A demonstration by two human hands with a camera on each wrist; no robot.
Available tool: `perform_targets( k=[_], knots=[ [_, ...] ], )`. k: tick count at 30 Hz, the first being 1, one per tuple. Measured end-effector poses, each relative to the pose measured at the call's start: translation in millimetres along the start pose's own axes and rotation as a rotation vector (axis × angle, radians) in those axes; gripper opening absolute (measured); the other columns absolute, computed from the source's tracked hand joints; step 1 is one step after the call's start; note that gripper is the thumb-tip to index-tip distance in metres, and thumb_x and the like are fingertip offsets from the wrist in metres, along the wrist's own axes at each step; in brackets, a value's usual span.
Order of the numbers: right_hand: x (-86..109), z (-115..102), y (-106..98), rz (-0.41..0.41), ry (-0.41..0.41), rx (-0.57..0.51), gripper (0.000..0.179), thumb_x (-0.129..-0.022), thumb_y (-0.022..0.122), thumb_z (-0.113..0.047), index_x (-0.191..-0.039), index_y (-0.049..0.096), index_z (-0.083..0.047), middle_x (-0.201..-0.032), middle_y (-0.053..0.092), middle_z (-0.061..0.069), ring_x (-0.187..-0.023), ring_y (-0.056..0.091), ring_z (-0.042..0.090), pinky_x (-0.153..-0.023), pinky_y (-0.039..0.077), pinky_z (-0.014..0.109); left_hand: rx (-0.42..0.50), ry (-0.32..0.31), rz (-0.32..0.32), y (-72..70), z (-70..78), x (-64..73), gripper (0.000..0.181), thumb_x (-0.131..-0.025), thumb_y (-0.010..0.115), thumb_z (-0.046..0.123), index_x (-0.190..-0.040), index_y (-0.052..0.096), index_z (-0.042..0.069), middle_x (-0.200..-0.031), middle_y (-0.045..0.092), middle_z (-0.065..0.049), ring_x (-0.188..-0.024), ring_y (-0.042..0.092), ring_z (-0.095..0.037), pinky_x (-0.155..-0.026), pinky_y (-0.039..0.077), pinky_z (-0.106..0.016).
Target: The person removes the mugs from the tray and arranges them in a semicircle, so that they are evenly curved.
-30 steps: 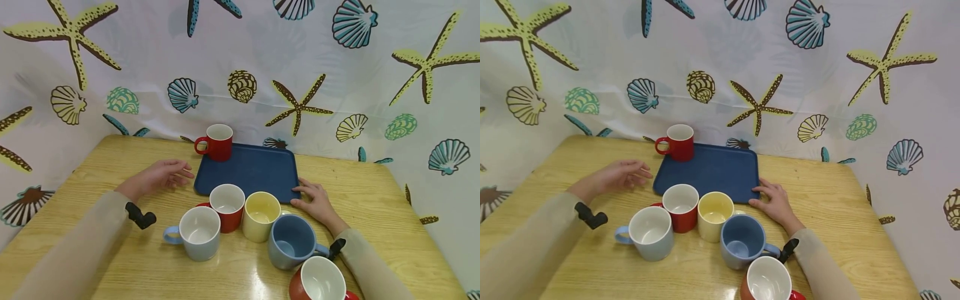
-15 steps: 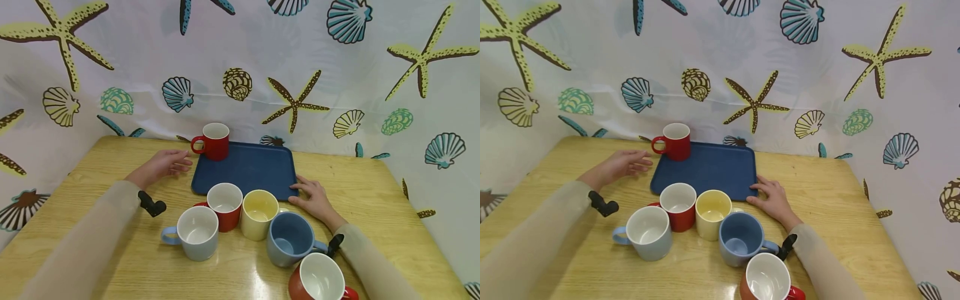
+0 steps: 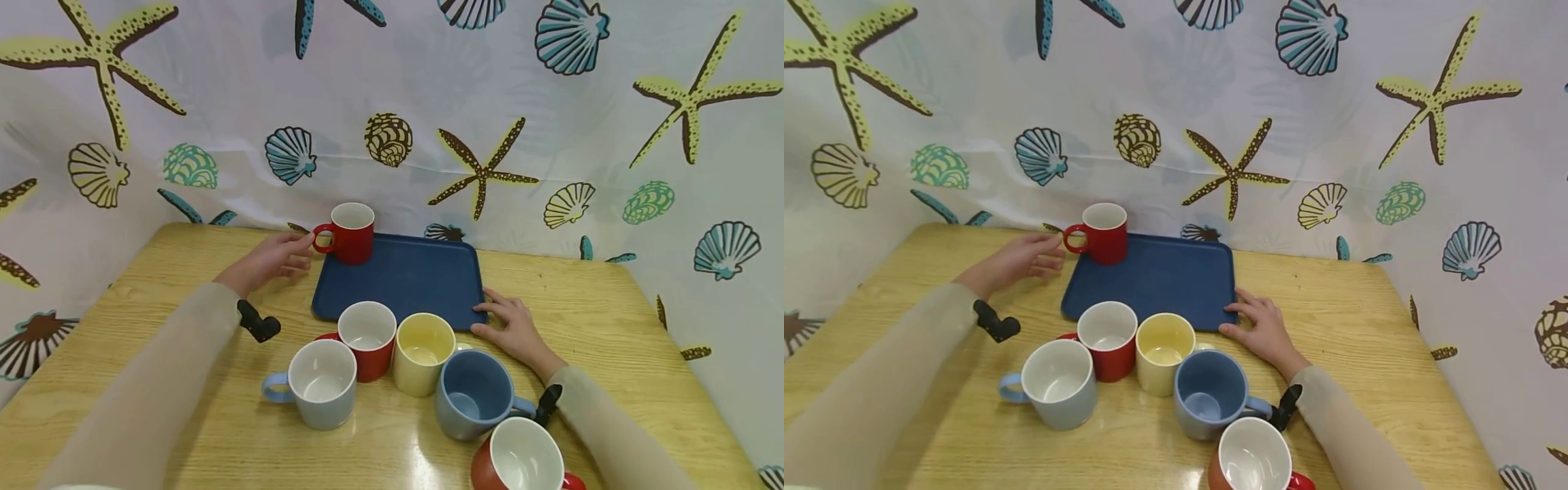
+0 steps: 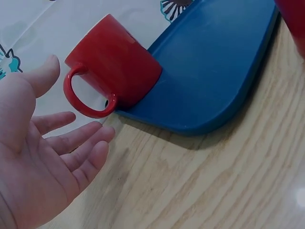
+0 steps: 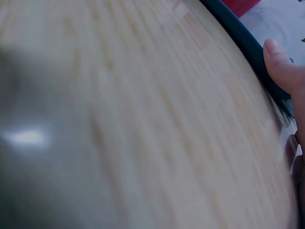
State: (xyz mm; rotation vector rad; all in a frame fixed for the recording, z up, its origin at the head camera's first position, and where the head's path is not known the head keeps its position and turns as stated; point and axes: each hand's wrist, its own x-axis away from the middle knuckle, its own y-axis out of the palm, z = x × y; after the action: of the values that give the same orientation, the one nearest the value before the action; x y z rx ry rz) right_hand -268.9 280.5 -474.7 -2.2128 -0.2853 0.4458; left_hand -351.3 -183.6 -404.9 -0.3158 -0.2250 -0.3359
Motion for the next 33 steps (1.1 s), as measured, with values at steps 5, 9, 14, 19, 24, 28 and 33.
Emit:
perform_targets(
  k=[5,9,14,19,24,28,33],
  knots=[
    [-1.2,2.6,0.0,0.003,-0.001,0.018,0.044,-0.083,0.068,-0.04,-0.119,0.063,-0.016,-0.148,0.033,0.003,-0.118,0.036,0.026,-0.098,0.022,0.052,0.01,-0.022,0.027,2.4,2.4,-9.3,0.076,-0.092,0.045,0.054,-0.145,0.022,0.005,-0.138,0.04,-0.021,-0.118,0.047,-0.035,-0.096,0.042,-0.042],
    [-1.8,2.1,0.6,-0.007,0.004,0.013,0.045,-0.083,0.068,-0.042,-0.119,0.063,-0.017,-0.148,0.033,0.002,-0.118,0.035,0.026,-0.098,0.021,0.052,0.015,-0.034,0.037,3.5,0.7,-13.1,0.076,-0.091,0.045,0.055,-0.146,0.02,0.008,-0.136,0.044,-0.021,-0.116,0.05,-0.035,-0.09,0.047,-0.037],
    [-2.7,2.1,0.5,-0.008,0.003,0.004,0.044,-0.083,0.067,-0.042,-0.119,0.063,-0.017,-0.148,0.033,0.003,-0.119,0.035,0.026,-0.098,0.021,0.052,-0.002,-0.025,0.059,6.6,-0.8,-18.0,0.074,-0.091,0.043,0.056,-0.147,0.021,0.013,-0.131,0.048,-0.022,-0.111,0.055,-0.035,-0.086,0.049,-0.037],
    [-3.1,3.9,0.1,-0.001,0.003,0.02,0.043,-0.083,0.068,-0.041,-0.119,0.064,-0.018,-0.148,0.033,0.003,-0.118,0.036,0.025,-0.098,0.022,0.051,-0.033,-0.017,0.076,11.8,2.6,-23.9,0.073,-0.091,0.039,0.059,-0.145,0.025,0.011,-0.127,0.05,-0.022,-0.108,0.056,-0.034,-0.088,0.048,-0.041],
    [-1.9,2.9,-0.1,-0.004,0.006,0.003,0.043,-0.083,0.068,-0.041,-0.119,0.064,-0.017,-0.147,0.034,0.004,-0.118,0.035,0.026,-0.098,0.021,0.052,-0.044,-0.046,0.11,13.8,4.2,-27.6,0.069,-0.092,0.038,0.058,-0.139,0.033,0.007,-0.123,0.052,-0.021,-0.105,0.057,-0.033,-0.086,0.049,-0.039],
    [-0.8,2.3,-0.3,-0.003,0.016,-0.002,0.043,-0.083,0.068,-0.041,-0.118,0.064,-0.017,-0.147,0.034,0.003,-0.118,0.035,0.026,-0.099,0.021,0.052,-0.043,-0.053,0.116,14.4,5.2,-29.3,0.068,-0.093,0.038,0.057,-0.137,0.034,0.005,-0.121,0.053,-0.022,-0.1,0.058,-0.031,-0.083,0.051,-0.037],
    [-0.1,2.8,-0.8,-0.003,0.021,0.003,0.043,-0.083,0.068,-0.041,-0.118,0.064,-0.018,-0.147,0.033,0.003,-0.119,0.035,0.026,-0.098,0.021,0.052,-0.058,-0.036,0.11,14.1,9.7,-30.0,0.063,-0.093,0.04,0.055,-0.13,0.039,0.004,-0.118,0.055,-0.022,-0.095,0.06,-0.028,-0.079,0.052,-0.033]
  ],
)
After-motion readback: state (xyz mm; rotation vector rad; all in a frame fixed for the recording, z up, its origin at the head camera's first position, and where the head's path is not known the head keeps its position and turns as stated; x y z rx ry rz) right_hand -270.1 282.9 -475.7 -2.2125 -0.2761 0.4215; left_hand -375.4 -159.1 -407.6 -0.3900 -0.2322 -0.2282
